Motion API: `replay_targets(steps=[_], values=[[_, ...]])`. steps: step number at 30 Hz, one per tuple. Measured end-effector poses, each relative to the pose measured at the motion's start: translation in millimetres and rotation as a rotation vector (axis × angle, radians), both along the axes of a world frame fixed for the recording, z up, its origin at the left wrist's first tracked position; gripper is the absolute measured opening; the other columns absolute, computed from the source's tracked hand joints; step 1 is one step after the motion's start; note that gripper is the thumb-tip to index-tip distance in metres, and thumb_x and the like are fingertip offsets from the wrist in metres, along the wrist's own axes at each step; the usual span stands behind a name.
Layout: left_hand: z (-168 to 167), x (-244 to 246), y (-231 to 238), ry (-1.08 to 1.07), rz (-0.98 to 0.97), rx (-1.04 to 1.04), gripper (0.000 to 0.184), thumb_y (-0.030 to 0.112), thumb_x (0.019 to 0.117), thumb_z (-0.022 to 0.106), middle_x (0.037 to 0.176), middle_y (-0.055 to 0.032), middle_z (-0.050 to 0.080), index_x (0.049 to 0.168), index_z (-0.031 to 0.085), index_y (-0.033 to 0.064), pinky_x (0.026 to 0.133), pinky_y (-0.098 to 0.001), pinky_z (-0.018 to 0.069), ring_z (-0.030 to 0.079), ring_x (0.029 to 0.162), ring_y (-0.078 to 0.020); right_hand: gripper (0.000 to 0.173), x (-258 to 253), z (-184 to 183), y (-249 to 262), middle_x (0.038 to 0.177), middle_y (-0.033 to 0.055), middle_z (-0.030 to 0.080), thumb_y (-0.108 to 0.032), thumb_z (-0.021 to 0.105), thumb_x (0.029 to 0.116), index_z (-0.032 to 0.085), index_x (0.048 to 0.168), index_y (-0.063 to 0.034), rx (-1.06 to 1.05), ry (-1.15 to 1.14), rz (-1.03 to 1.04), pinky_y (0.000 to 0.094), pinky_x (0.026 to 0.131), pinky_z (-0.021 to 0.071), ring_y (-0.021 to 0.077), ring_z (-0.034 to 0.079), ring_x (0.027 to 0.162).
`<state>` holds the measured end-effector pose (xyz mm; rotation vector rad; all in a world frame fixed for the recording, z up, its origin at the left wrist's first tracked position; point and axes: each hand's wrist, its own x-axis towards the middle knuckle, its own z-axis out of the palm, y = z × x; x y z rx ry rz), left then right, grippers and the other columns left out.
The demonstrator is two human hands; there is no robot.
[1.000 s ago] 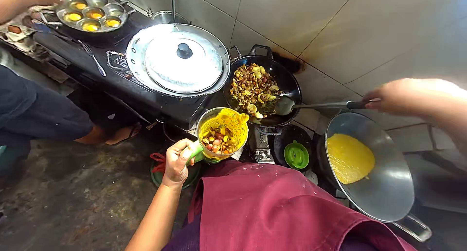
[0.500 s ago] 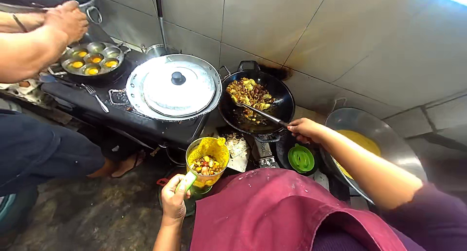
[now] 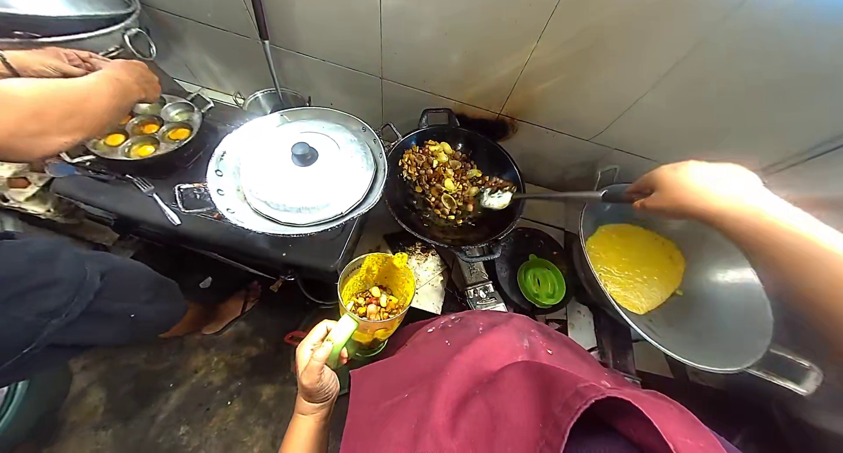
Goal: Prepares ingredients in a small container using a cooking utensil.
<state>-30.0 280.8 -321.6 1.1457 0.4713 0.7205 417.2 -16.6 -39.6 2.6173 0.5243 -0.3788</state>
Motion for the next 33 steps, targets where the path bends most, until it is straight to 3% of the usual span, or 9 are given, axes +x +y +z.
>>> replay_targets(steps=[2, 6, 9, 13, 19, 25, 27, 30, 33], values=[[-2, -1, -1, -0.006, -0.008, -0.008, 0.031, 0.044, 0.09, 0.064, 0.066, 0.0072, 0.065, 0.09, 0.073, 0.0148, 0.048, -0.0151, 0.0494, 0.059, 0.051, -0.0004, 0.017, 8, 5, 11, 0.095, 0.0231, 0.072, -0.031, 0.071, 0.0956, 0.078, 0.098, -0.0157, -0.062, -0.09, -0.023, 0.0732, 0.069, 0.0478, 0.0495, 0.068, 0.093], [-2, -4, -8, 0.028, 0.011, 0.003, 0.032, 0.046, 0.0898, 0.064, 0.067, 0.0076, 0.065, 0.09, 0.072, 0.0151, 0.048, -0.0159, 0.0499, 0.059, 0.051, -0.001, 0.023, 28, -11, 44, 0.104, 0.0322, 0.069, -0.027, 0.068, 0.0973, 0.073, 0.101, -0.0047, -0.046, -0.112, -0.037, 0.077, 0.072, 0.0458, 0.0566, 0.064, 0.103], [0, -6, -16, 0.031, 0.038, 0.01, 0.031, 0.043, 0.0909, 0.062, 0.068, 0.007, 0.065, 0.09, 0.072, 0.014, 0.048, -0.0158, 0.0496, 0.058, 0.051, -0.0013, 0.023, 39, -50, 66, 0.11, 0.0335, 0.068, -0.022, 0.066, 0.0981, 0.073, 0.111, -0.0048, 0.048, -0.051, 0.045, 0.0787, 0.076, 0.0458, 0.0578, 0.063, 0.106], [5, -14, -26, 0.015, 0.069, 0.018, 0.032, 0.046, 0.0925, 0.062, 0.067, 0.0074, 0.065, 0.089, 0.072, 0.0152, 0.049, -0.0162, 0.0505, 0.059, 0.051, -0.0015, 0.028, 45, -85, 69, 0.109, 0.0271, 0.071, -0.019, 0.062, 0.1015, 0.07, 0.127, -0.0136, 0.076, -0.009, 0.284, 0.0736, 0.077, 0.0505, 0.0518, 0.068, 0.103], [7, -25, -45, 0.05, 0.138, 0.015, 0.032, 0.044, 0.0906, 0.063, 0.067, 0.0064, 0.065, 0.09, 0.073, 0.0134, 0.048, -0.0161, 0.0496, 0.059, 0.05, -0.0017, 0.036, 48, -36, 22, 0.1, 0.0226, 0.071, -0.019, 0.066, 0.0987, 0.068, 0.133, -0.0274, 0.004, -0.116, 0.405, 0.0691, 0.063, 0.0501, 0.0493, 0.069, 0.089], [9, -34, -61, 0.055, 0.19, 0.037, 0.033, 0.045, 0.0918, 0.062, 0.066, 0.0062, 0.065, 0.09, 0.073, 0.0137, 0.048, -0.0163, 0.0503, 0.059, 0.051, -0.0016, 0.016, 46, -12, 3, 0.095, 0.025, 0.071, -0.02, 0.068, 0.0971, 0.073, 0.111, -0.0158, -0.081, -0.143, 0.209, 0.07, 0.063, 0.0485, 0.0515, 0.068, 0.09], [10, -36, -65, 0.067, 0.206, 0.043, 0.032, 0.044, 0.0913, 0.061, 0.066, 0.0066, 0.065, 0.09, 0.072, 0.0139, 0.048, -0.016, 0.0504, 0.059, 0.051, -0.0014, 0.017, 60, -27, -7, 0.099, 0.0255, 0.072, -0.024, 0.068, 0.098, 0.075, 0.109, -0.0135, -0.04, -0.039, 0.188, 0.0735, 0.069, 0.0492, 0.0511, 0.068, 0.095], [9, -38, -70, 0.08, 0.208, 0.042, 0.031, 0.044, 0.0898, 0.062, 0.066, 0.0067, 0.066, 0.09, 0.073, 0.0143, 0.048, -0.0158, 0.0503, 0.059, 0.05, -0.0011, 0.026, 66, -77, -11, 0.113, 0.025, 0.072, -0.027, 0.069, 0.1, 0.076, 0.12, -0.0128, 0.098, 0.205, 0.147, 0.0747, 0.091, 0.0472, 0.0486, 0.066, 0.111], [8, -36, -74, 0.095, 0.206, 0.036, 0.03, 0.042, 0.0897, 0.061, 0.065, 0.0067, 0.066, 0.089, 0.073, 0.0149, 0.047, -0.0164, 0.0505, 0.06, 0.05, -0.0015, 0.028, 27, -144, 3, 0.113, 0.0263, 0.071, -0.024, 0.067, 0.1009, 0.074, 0.123, -0.009, 0.367, 0.365, -0.015, 0.0713, 0.093, 0.0474, 0.0468, 0.065, 0.109]])
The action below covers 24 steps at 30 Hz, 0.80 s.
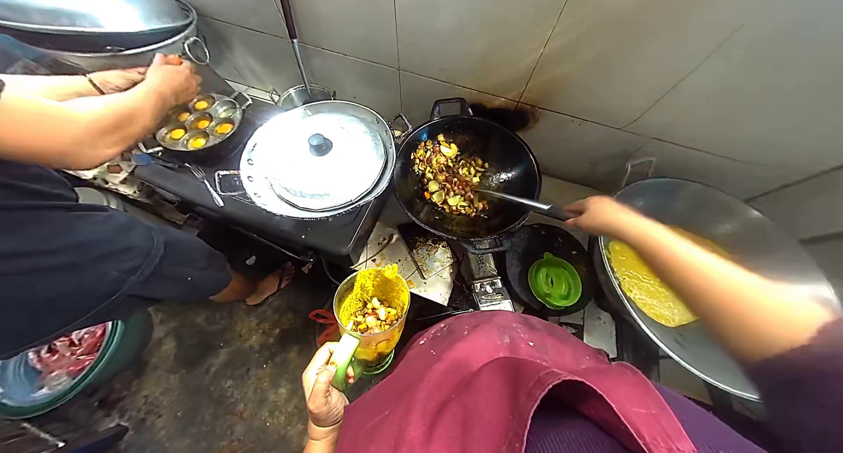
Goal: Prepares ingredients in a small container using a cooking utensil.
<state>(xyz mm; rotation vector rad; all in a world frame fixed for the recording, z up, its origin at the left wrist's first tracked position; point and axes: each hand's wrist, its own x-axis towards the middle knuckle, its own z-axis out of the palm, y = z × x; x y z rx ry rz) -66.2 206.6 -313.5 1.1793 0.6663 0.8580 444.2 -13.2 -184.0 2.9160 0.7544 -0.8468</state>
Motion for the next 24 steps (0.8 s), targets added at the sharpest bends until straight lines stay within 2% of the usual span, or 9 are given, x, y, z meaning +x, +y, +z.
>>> replay_targets(steps=[2, 5, 8, 10, 11, 14, 18, 20, 24], values=[[2, 4, -2, 0.013, 0.013, 0.005, 0.031, 0.044, 0.0904, 0.06, 0.064, 0.0069, 0.065, 0.088, 0.072, 0.0155, 0.047, -0.017, 0.0506, 0.059, 0.049, -0.0017, 0.029, -20, -40, 10, 0.114, 0.0236, 0.071, -0.025, 0.065, 0.1013, 0.073, 0.126, -0.0118, 0.121, 0.07, -0.115, 0.0689, 0.094, 0.0487, 0.0435, 0.066, 0.109], [8, 9, -3, 0.005, 0.02, -0.003, 0.031, 0.042, 0.0893, 0.06, 0.062, 0.0062, 0.064, 0.086, 0.072, 0.014, 0.046, -0.0169, 0.0496, 0.058, 0.048, -0.0018, 0.032, -34, -60, 15, 0.12, 0.0199, 0.071, -0.026, 0.064, 0.1015, 0.071, 0.131, -0.0142, 0.176, 0.161, -0.231, 0.0632, 0.098, 0.0492, 0.0376, 0.066, 0.112], [9, 14, 1, -0.023, -0.034, -0.008, 0.03, 0.041, 0.0884, 0.062, 0.064, 0.0051, 0.064, 0.087, 0.073, 0.0126, 0.046, -0.0168, 0.0501, 0.058, 0.049, -0.0018, 0.032, -43, -47, -3, 0.111, 0.0149, 0.069, -0.024, 0.061, 0.105, 0.067, 0.135, -0.0122, 0.211, 0.259, -0.324, 0.0456, 0.079, 0.0517, 0.0237, 0.063, 0.087], [6, 19, 3, -0.029, -0.073, 0.002, 0.03, 0.041, 0.0882, 0.063, 0.065, 0.0052, 0.065, 0.089, 0.073, 0.0133, 0.047, -0.0167, 0.0504, 0.059, 0.049, -0.0017, 0.032, -48, -35, -25, 0.101, 0.0095, 0.067, -0.024, 0.06, 0.106, 0.065, 0.136, -0.0133, 0.223, 0.3, -0.374, 0.0341, 0.064, 0.0466, 0.0135, 0.053, 0.069], [5, 22, 4, -0.023, -0.085, 0.003, 0.029, 0.04, 0.0886, 0.063, 0.066, 0.0052, 0.066, 0.088, 0.073, 0.0134, 0.047, -0.0168, 0.0503, 0.059, 0.049, -0.0017, 0.032, -51, -29, -36, 0.097, 0.0081, 0.065, -0.023, 0.06, 0.1062, 0.065, 0.136, -0.014, 0.226, 0.317, -0.396, 0.0318, 0.061, 0.0447, 0.0117, 0.05, 0.065], [6, 36, 8, 0.027, -0.102, -0.01, 0.024, 0.031, 0.088, 0.055, 0.065, 0.0054, 0.065, 0.085, 0.071, 0.0137, 0.045, -0.0172, 0.0499, 0.059, 0.048, -0.0018, 0.031, -61, -20, -64, 0.096, 0.0096, 0.066, -0.021, 0.06, 0.1059, 0.065, 0.136, -0.0141, 0.241, 0.304, -0.419, 0.0342, 0.062, 0.0452, 0.0136, 0.051, 0.066], [14, 65, 16, 0.024, -0.139, -0.009, 0.024, 0.02, 0.0875, 0.047, 0.061, 0.0056, 0.062, 0.083, 0.069, 0.0126, 0.045, -0.0166, 0.0486, 0.057, 0.047, -0.0014, 0.033, -75, -17, -90, 0.11, 0.0157, 0.071, -0.021, 0.061, 0.1046, 0.067, 0.136, -0.0146, 0.237, 0.205, -0.363, 0.0503, 0.081, 0.0532, 0.0261, 0.066, 0.087], [21, 83, 24, 0.042, -0.175, 0.005, 0.026, 0.016, 0.0875, 0.043, 0.06, 0.0062, 0.062, 0.083, 0.068, 0.0121, 0.046, -0.0165, 0.0483, 0.056, 0.047, -0.0013, 0.033, -82, -12, -98, 0.117, 0.0168, 0.072, -0.022, 0.061, 0.104, 0.068, 0.136, -0.0158, 0.234, 0.156, -0.344, 0.0573, 0.091, 0.0532, 0.0318, 0.07, 0.1], [44, 124, 39, 0.111, -0.259, 0.006, 0.024, 0.012, 0.0857, 0.041, 0.062, 0.007, 0.06, 0.082, 0.065, 0.0119, 0.045, -0.0173, 0.047, 0.054, 0.047, -0.0016, 0.035, -101, 18, -108, 0.122, 0.0157, 0.072, -0.023, 0.061, 0.1044, 0.066, 0.139, -0.0182, 0.219, 0.091, -0.328, 0.0597, 0.098, 0.0509, 0.0334, 0.069, 0.109]])
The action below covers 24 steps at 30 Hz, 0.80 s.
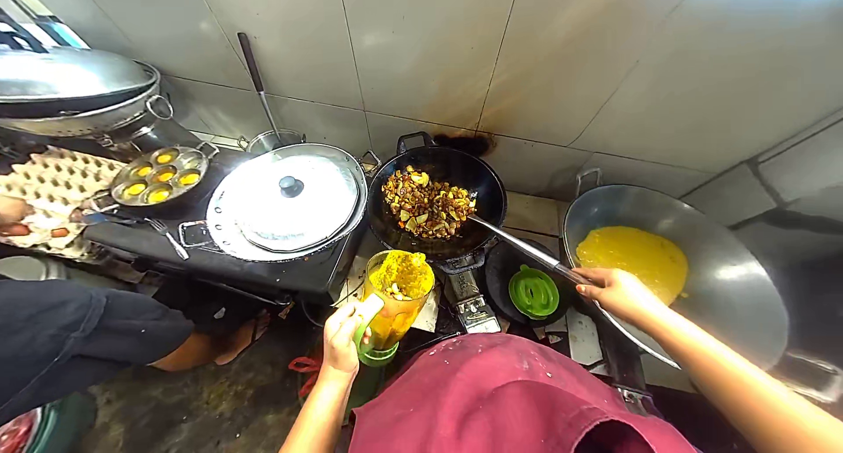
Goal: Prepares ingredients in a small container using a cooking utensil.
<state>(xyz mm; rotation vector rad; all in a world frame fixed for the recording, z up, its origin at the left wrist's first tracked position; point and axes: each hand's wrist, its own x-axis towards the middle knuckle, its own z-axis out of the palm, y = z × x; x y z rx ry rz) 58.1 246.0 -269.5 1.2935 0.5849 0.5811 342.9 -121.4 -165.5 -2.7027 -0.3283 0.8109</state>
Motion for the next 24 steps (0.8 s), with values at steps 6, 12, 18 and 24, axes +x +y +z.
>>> replay_targets(steps=[6, 12, 18, 24], values=[[28, 55, 23, 0.092, -0.106, 0.025, 0.02, 0.012, 0.0901, 0.044, 0.063, 0.0056, 0.059, 0.082, 0.063, 0.0095, 0.049, -0.0195, 0.0481, 0.055, 0.05, -0.0037, 0.036, -42, 54, -25, 0.112, 0.0132, 0.076, -0.018, 0.064, 0.1014, 0.069, 0.137, -0.0222, 0.033, -0.242, 0.113, 0.0658, 0.088, 0.0523, 0.0335, 0.072, 0.098], [28, 80, 36, 0.025, -0.101, 0.041, 0.022, 0.008, 0.0918, 0.044, 0.059, 0.0027, 0.057, 0.079, 0.062, 0.0081, 0.049, -0.0189, 0.0459, 0.053, 0.048, -0.0043, 0.041, -91, 85, -30, 0.102, 0.0163, 0.075, -0.017, 0.061, 0.0926, 0.072, 0.132, -0.0171, 0.03, -0.628, 0.428, 0.0638, 0.069, 0.0553, 0.0397, 0.073, 0.086], [10, 76, 40, -0.077, -0.078, 0.081, 0.018, 0.014, 0.0874, 0.047, 0.059, 0.005, 0.057, 0.078, 0.063, 0.0119, 0.047, -0.0182, 0.0455, 0.053, 0.047, -0.003, 0.041, -98, 89, -26, 0.1, 0.0143, 0.075, -0.019, 0.06, 0.0917, 0.073, 0.13, -0.0188, -0.017, -0.666, 0.442, 0.0615, 0.065, 0.0551, 0.038, 0.073, 0.084], [-3, 57, 42, -0.157, -0.048, 0.018, 0.017, 0.016, 0.0864, 0.05, 0.06, 0.0064, 0.058, 0.077, 0.064, 0.0139, 0.048, -0.0168, 0.0467, 0.054, 0.049, -0.0013, 0.041, -90, 74, -40, 0.115, 0.0118, 0.075, -0.012, 0.065, 0.0897, 0.071, 0.13, -0.0077, 0.198, -0.188, 0.141, 0.0416, 0.086, 0.0578, 0.0166, 0.072, 0.095]])
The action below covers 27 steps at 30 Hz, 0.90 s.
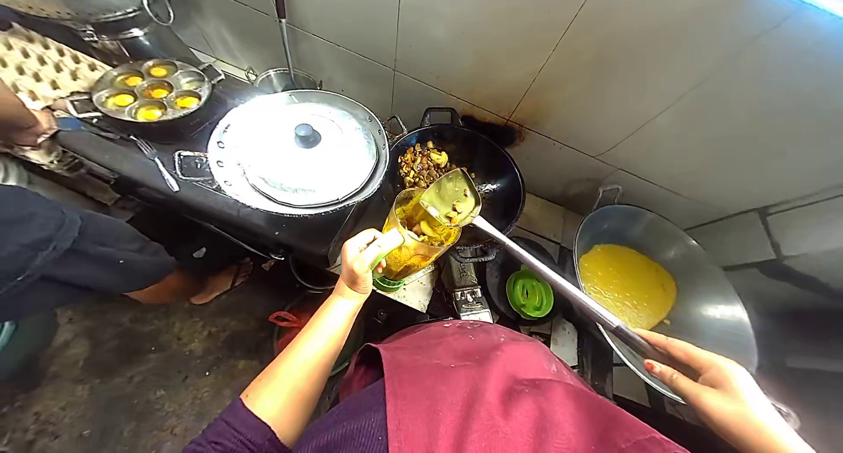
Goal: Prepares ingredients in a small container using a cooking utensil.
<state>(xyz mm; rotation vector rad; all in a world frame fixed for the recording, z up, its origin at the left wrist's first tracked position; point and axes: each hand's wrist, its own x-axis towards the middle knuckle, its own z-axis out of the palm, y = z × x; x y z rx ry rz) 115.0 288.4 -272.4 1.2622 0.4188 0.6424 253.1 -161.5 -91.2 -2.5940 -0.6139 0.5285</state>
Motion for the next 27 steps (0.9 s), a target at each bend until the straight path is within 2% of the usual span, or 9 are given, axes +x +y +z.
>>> replay_targets(steps=[3, 9, 11, 13, 14, 15, 19, 22, 27], values=[[-4, -16, 4, -0.077, -0.017, -0.031, 0.015, 0.024, 0.0868, 0.057, 0.061, 0.0061, 0.06, 0.079, 0.066, 0.0147, 0.049, -0.0159, 0.047, 0.055, 0.05, -0.0009, 0.044, -2, -12, 2, 0.104, 0.0051, 0.074, -0.009, 0.063, 0.0879, 0.067, 0.131, -0.0011, 0.123, 0.187, -0.132, 0.0199, 0.067, 0.0535, 0.001, 0.064, 0.074], [9, -74, 13, -0.292, 0.024, -0.153, 0.03, 0.049, 0.0877, 0.068, 0.07, 0.0065, 0.065, 0.088, 0.073, 0.0186, 0.053, -0.017, 0.0485, 0.058, 0.055, -0.0015, 0.04, 1, -36, 12, 0.079, -0.005, 0.068, -0.008, 0.053, 0.0953, 0.063, 0.133, 0.0006, 0.408, 0.321, -0.26, 0.0136, 0.048, 0.0436, -0.0011, 0.051, 0.052], [8, -77, 7, -0.277, 0.035, -0.206, 0.031, 0.049, 0.0852, 0.071, 0.07, 0.0054, 0.066, 0.088, 0.073, 0.0188, 0.052, -0.0175, 0.0492, 0.059, 0.055, -0.0023, 0.04, 12, -46, 21, 0.085, -0.0024, 0.07, -0.015, 0.056, 0.0953, 0.065, 0.132, -0.003, 0.287, 0.129, -0.205, 0.019, 0.052, 0.0486, 0.0022, 0.056, 0.058], [1, -69, -6, -0.225, 0.013, -0.196, 0.033, 0.049, 0.0843, 0.073, 0.069, 0.0049, 0.065, 0.087, 0.071, 0.0159, 0.051, -0.0171, 0.0493, 0.059, 0.054, -0.0023, 0.039, 26, -44, 38, 0.109, 0.0126, 0.074, -0.02, 0.058, 0.101, 0.066, 0.138, -0.0119, -0.02, -0.114, -0.106, 0.0519, 0.076, 0.0563, 0.0263, 0.07, 0.087], [-2, -64, -10, -0.224, 0.009, -0.174, 0.033, 0.047, 0.0858, 0.071, 0.068, 0.0051, 0.065, 0.087, 0.071, 0.0144, 0.05, -0.0164, 0.0489, 0.059, 0.053, -0.0017, 0.037, 32, -39, 52, 0.119, 0.0192, 0.073, -0.02, 0.059, 0.104, 0.065, 0.14, -0.017, -0.152, -0.188, -0.096, 0.0683, 0.087, 0.0512, 0.0404, 0.07, 0.104], [-4, -60, -12, -0.234, 0.027, -0.166, 0.033, 0.046, 0.087, 0.07, 0.068, 0.0051, 0.065, 0.086, 0.071, 0.0134, 0.049, -0.0161, 0.0488, 0.058, 0.052, -0.0014, 0.037, 36, -34, 65, 0.123, 0.0216, 0.071, -0.02, 0.06, 0.1047, 0.065, 0.141, -0.0212, -0.263, -0.252, -0.096, 0.0745, 0.091, 0.0468, 0.0467, 0.067, 0.112], [-13, -76, -9, -0.266, 0.079, -0.276, 0.026, 0.042, 0.0884, 0.068, 0.064, 0.0056, 0.063, 0.085, 0.072, 0.0165, 0.051, -0.0194, 0.0505, 0.057, 0.051, -0.0034, 0.038, 49, -42, 93, 0.13, 0.0185, 0.069, -0.027, 0.056, 0.1063, 0.061, 0.144, -0.0273, -0.432, -0.182, -0.201, 0.0718, 0.095, 0.0463, 0.0448, 0.064, 0.12], [-19, -89, -12, -0.173, -0.012, -0.255, 0.03, 0.046, 0.0874, 0.069, 0.064, 0.006, 0.064, 0.086, 0.072, 0.0171, 0.052, -0.0192, 0.0509, 0.058, 0.052, -0.0033, 0.039, 74, -70, 108, 0.132, 0.0195, 0.067, -0.027, 0.052, 0.1077, 0.06, 0.145, -0.0175, -0.275, 0.023, -0.247, 0.069, 0.102, 0.0449, 0.0422, 0.062, 0.124], [-35, -103, -17, -0.01, -0.087, -0.152, 0.034, 0.051, 0.0879, 0.066, 0.062, 0.0063, 0.062, 0.084, 0.071, 0.0171, 0.047, -0.0174, 0.049, 0.057, 0.049, -0.002, 0.041, 114, -133, 148, 0.125, 0.0206, 0.069, -0.017, 0.055, 0.1058, 0.057, 0.146, -0.0129, -0.039, 0.194, -0.315, 0.0602, 0.095, 0.0528, 0.0382, 0.069, 0.108]])
